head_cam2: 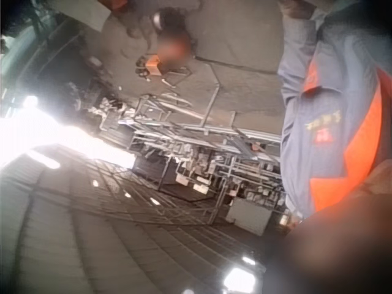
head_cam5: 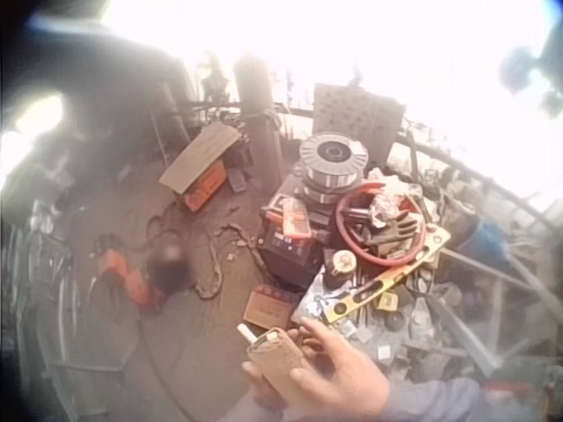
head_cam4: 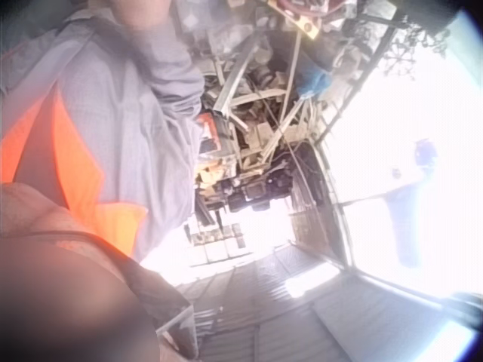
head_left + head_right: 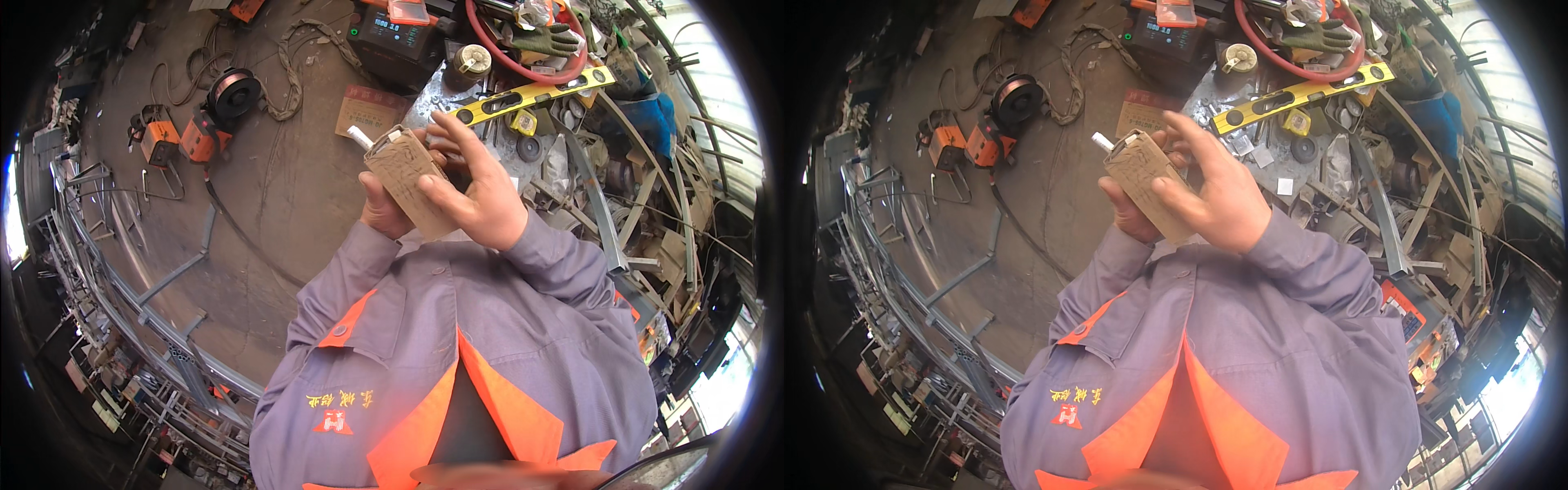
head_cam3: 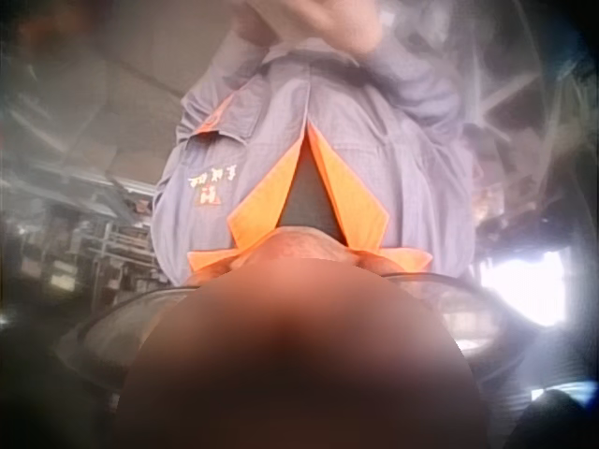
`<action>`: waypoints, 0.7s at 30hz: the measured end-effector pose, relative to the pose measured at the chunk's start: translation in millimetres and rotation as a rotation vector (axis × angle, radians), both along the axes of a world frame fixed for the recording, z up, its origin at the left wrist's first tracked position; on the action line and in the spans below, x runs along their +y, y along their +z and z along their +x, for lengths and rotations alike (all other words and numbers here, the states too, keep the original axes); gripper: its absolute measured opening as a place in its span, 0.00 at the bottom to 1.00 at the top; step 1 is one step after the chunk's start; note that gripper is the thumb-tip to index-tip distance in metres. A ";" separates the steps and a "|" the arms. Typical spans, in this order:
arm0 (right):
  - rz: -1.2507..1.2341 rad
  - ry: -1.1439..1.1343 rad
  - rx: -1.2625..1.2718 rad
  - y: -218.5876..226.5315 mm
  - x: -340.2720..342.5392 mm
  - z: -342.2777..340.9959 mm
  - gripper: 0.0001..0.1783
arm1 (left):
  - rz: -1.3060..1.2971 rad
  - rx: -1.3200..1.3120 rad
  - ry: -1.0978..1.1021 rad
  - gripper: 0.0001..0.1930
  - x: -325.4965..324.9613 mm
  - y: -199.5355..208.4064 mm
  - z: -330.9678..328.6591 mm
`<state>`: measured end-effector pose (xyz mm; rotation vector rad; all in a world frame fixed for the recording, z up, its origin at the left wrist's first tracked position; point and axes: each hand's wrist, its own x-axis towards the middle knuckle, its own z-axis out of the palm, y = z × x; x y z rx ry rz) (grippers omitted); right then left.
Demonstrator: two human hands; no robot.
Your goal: The person marks a metal frame with a white marker, then uses a welding torch to join metal bars on a frame. The person repeatedly aligns and welds multiple joints on the frame structure.
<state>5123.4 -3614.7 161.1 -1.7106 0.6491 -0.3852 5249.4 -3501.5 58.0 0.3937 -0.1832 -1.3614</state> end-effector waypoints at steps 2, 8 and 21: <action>0.144 -0.024 0.047 -4.6 5.3 -11.7 0.35 | -0.125 0.134 -0.020 0.58 0.1 -2.0 0.9; 0.333 -0.199 0.024 -26.9 16.7 -23.5 0.23 | 0.044 0.123 -0.002 0.53 -2.0 3.9 -4.5; 0.875 -0.087 -0.028 -69.3 0.5 -73.5 0.39 | 0.218 -0.085 -0.200 0.52 -3.9 -12.5 -3.8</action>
